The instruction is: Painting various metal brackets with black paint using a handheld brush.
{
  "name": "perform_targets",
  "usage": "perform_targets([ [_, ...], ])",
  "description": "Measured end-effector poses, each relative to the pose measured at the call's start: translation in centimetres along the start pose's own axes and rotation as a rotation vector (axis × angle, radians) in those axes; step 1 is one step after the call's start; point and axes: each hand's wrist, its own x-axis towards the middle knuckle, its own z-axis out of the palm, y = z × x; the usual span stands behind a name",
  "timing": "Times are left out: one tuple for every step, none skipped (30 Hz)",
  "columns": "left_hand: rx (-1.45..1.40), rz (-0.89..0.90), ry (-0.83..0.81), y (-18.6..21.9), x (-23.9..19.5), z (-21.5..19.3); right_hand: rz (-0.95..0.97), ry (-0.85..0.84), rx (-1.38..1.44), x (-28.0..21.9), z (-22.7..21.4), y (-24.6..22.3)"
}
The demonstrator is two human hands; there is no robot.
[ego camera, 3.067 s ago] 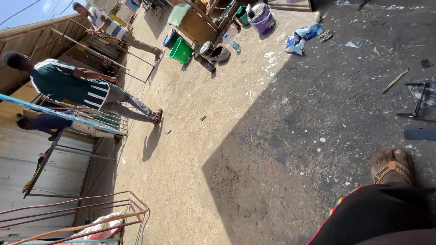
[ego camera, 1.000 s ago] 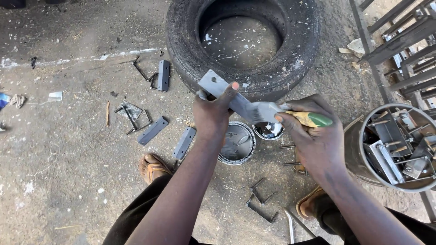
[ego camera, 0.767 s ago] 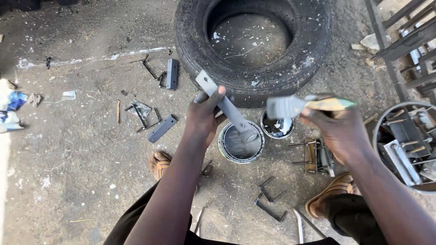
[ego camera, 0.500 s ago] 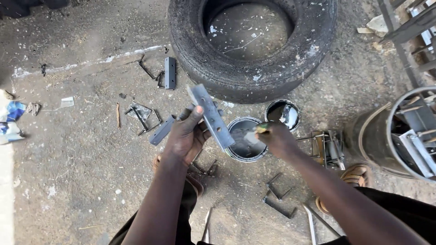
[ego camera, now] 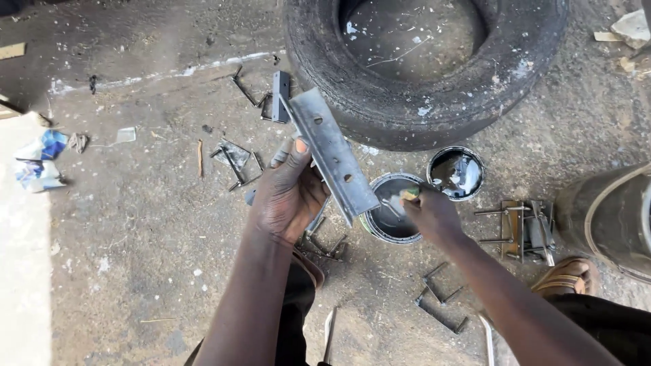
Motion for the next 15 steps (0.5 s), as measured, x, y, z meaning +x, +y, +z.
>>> perform_targets([
  [-0.002,-0.004,0.004,-0.3,0.0,0.2,0.025,-0.062,0.02,-0.1,-1.2,0.5],
  [-0.01,-0.007,-0.017,-0.9,0.3,0.2,0.032,-0.042,0.011,-0.9,-3.5,-0.1],
  [-0.006,-0.018,-0.02,-1.5,0.7,0.4,0.187,-0.069,0.252,-1.8,-5.8,-0.7],
  [0.014,-0.019,0.0,-1.3,0.1,0.1,0.325,-0.119,0.507,-2.9,-7.2,-2.2],
  [0.022,-0.011,0.002,-1.5,0.1,-0.5,0.316,-0.122,0.512,-3.3,-9.1,-3.1],
  [0.003,-0.025,0.011,-2.3,0.5,-1.0,0.269,-0.061,0.686,-3.9,-11.3,-3.4],
  [-0.017,-0.039,0.02,-3.1,1.0,-1.5,0.219,0.001,0.858,-4.4,-13.6,-3.7],
  [-0.016,-0.034,0.006,-3.3,1.1,-0.8,0.21,0.013,0.857,-4.1,-14.3,-2.7],
  [-0.017,-0.029,0.002,-3.5,1.3,-0.1,0.177,0.034,0.979,-3.8,-15.0,-1.7],
  [-0.018,-0.024,-0.004,-3.9,1.5,0.5,0.141,0.055,1.1,-3.4,-15.7,-0.5],
  [-0.018,-0.02,-0.02,-4.2,1.4,1.4,0.131,0.068,1.098,-3.7,-17.4,0.4],
  [-0.017,-0.055,0.024,-4.4,1.2,2.2,0.093,0.013,1.163,-4.0,-18.9,1.2],
  [-0.016,-0.09,0.067,-4.6,1.0,2.9,0.054,-0.043,1.227,-4.3,-20.4,2.0],
  [-0.008,-0.091,0.061,-5.2,1.0,2.8,0.049,-0.037,1.234,-5.1,-21.3,1.5],
  [-0.024,-0.118,0.05,-5.8,1.1,2.8,-0.044,-0.049,1.328,-5.9,-22.2,1.1],
])
